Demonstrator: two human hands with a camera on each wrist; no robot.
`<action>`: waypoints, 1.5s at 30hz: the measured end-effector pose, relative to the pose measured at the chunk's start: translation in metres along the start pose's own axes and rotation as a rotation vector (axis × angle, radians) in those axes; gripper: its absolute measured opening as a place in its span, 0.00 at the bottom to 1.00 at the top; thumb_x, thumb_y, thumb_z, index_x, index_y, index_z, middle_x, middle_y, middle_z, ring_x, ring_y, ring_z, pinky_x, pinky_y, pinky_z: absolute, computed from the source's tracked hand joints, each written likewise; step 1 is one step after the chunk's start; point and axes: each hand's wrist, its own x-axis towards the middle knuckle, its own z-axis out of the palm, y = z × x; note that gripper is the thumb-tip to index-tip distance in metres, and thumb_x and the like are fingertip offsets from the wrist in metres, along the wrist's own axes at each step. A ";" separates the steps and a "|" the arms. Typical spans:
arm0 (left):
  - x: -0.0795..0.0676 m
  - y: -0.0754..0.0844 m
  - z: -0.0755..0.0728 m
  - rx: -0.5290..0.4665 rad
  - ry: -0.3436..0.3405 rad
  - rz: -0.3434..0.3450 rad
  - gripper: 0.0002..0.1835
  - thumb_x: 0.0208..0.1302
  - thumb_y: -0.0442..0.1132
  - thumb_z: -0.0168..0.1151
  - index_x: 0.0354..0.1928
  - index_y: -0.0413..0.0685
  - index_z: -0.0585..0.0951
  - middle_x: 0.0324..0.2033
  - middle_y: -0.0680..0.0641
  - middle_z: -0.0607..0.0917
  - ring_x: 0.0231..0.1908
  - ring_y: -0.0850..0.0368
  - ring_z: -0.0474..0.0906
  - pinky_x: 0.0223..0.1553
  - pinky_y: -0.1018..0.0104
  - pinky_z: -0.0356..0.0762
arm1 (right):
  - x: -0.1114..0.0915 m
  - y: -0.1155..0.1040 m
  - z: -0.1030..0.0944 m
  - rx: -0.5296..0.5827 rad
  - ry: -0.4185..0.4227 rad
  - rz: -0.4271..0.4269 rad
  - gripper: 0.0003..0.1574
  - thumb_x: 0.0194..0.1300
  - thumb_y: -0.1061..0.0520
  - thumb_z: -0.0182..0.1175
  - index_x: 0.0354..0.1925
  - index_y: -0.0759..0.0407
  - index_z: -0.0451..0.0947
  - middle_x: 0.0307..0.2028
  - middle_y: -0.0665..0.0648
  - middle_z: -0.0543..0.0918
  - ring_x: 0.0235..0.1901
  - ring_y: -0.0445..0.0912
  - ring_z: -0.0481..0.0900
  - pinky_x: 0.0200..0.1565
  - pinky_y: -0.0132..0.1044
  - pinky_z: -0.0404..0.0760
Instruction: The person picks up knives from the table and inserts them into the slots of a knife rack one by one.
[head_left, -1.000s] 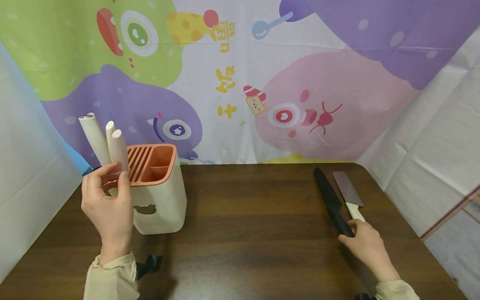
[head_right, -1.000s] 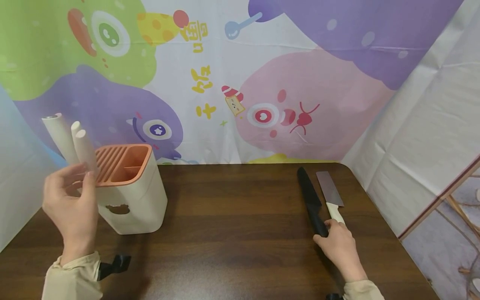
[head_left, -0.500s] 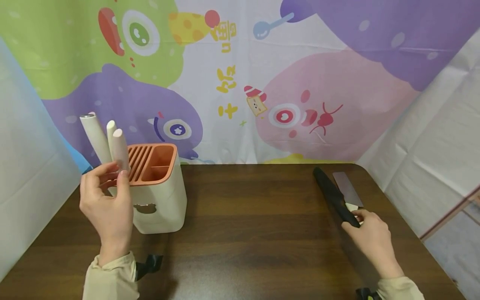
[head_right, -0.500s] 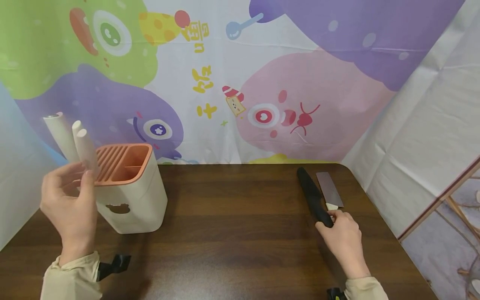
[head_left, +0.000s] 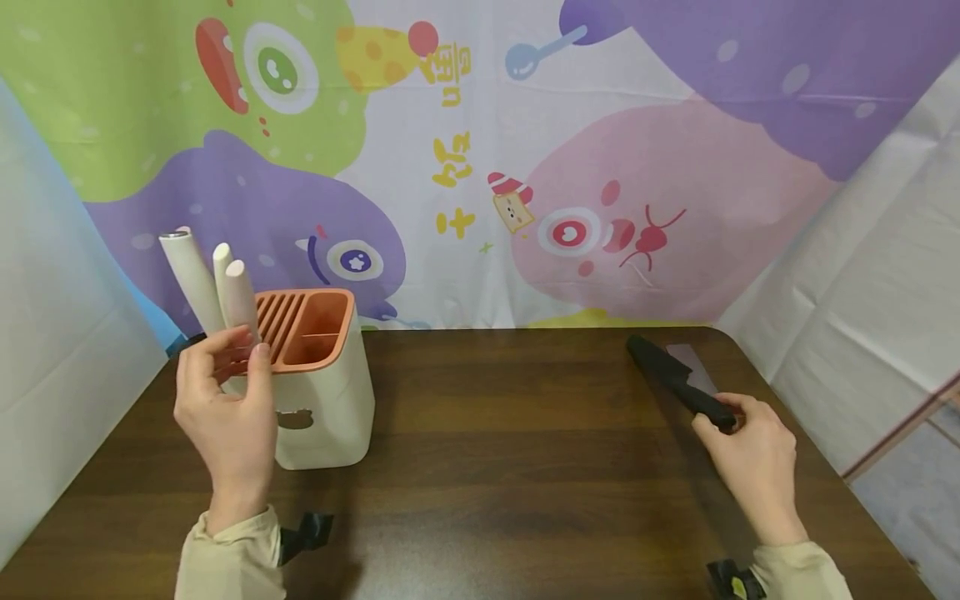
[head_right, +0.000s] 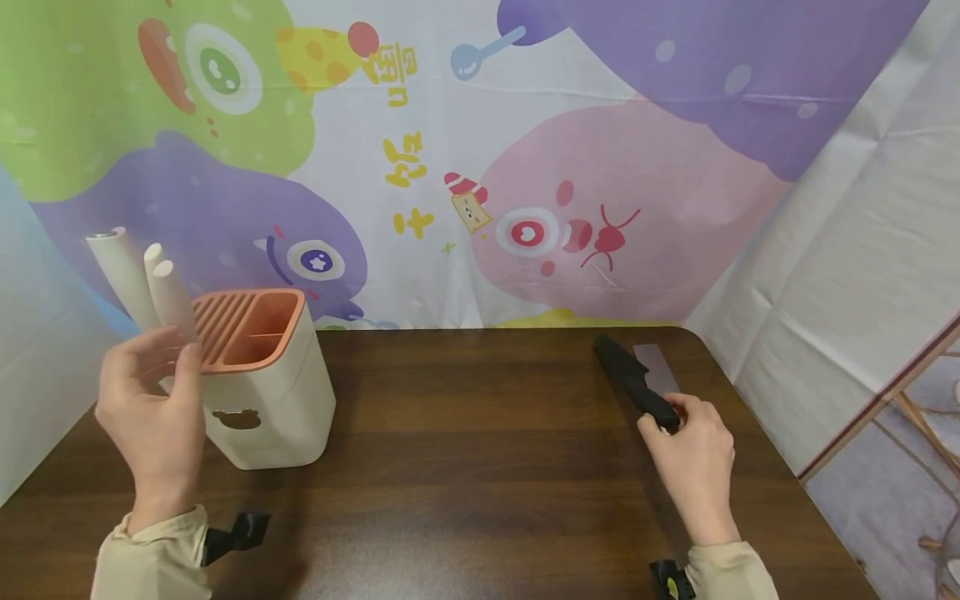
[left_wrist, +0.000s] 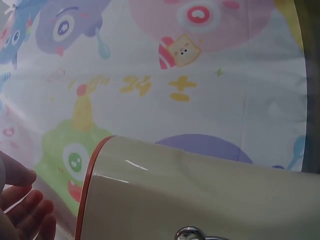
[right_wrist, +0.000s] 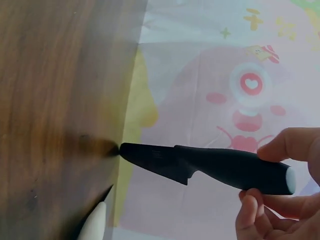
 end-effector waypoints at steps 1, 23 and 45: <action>-0.001 0.000 0.000 0.001 -0.007 0.005 0.11 0.56 0.32 0.60 0.41 0.33 0.79 0.34 0.72 0.72 0.37 0.70 0.73 0.38 0.77 0.70 | 0.000 -0.001 0.000 0.010 0.022 -0.001 0.20 0.49 0.56 0.60 0.42 0.65 0.78 0.30 0.63 0.77 0.27 0.53 0.73 0.29 0.41 0.65; -0.017 0.014 0.024 -0.075 -0.116 0.084 0.10 0.53 0.26 0.62 0.39 0.32 0.79 0.35 0.38 0.80 0.35 0.56 0.73 0.39 0.76 0.67 | 0.003 -0.021 0.006 0.237 0.250 -0.177 0.20 0.52 0.64 0.63 0.47 0.61 0.79 0.41 0.60 0.77 0.31 0.28 0.70 0.32 0.09 0.66; -0.028 0.018 0.032 -0.038 -0.246 0.098 0.10 0.55 0.28 0.61 0.40 0.35 0.78 0.35 0.41 0.79 0.35 0.51 0.76 0.40 0.79 0.69 | 0.008 -0.048 0.013 0.334 0.223 -0.264 0.22 0.55 0.63 0.62 0.51 0.58 0.76 0.43 0.60 0.74 0.40 0.23 0.67 0.42 0.13 0.67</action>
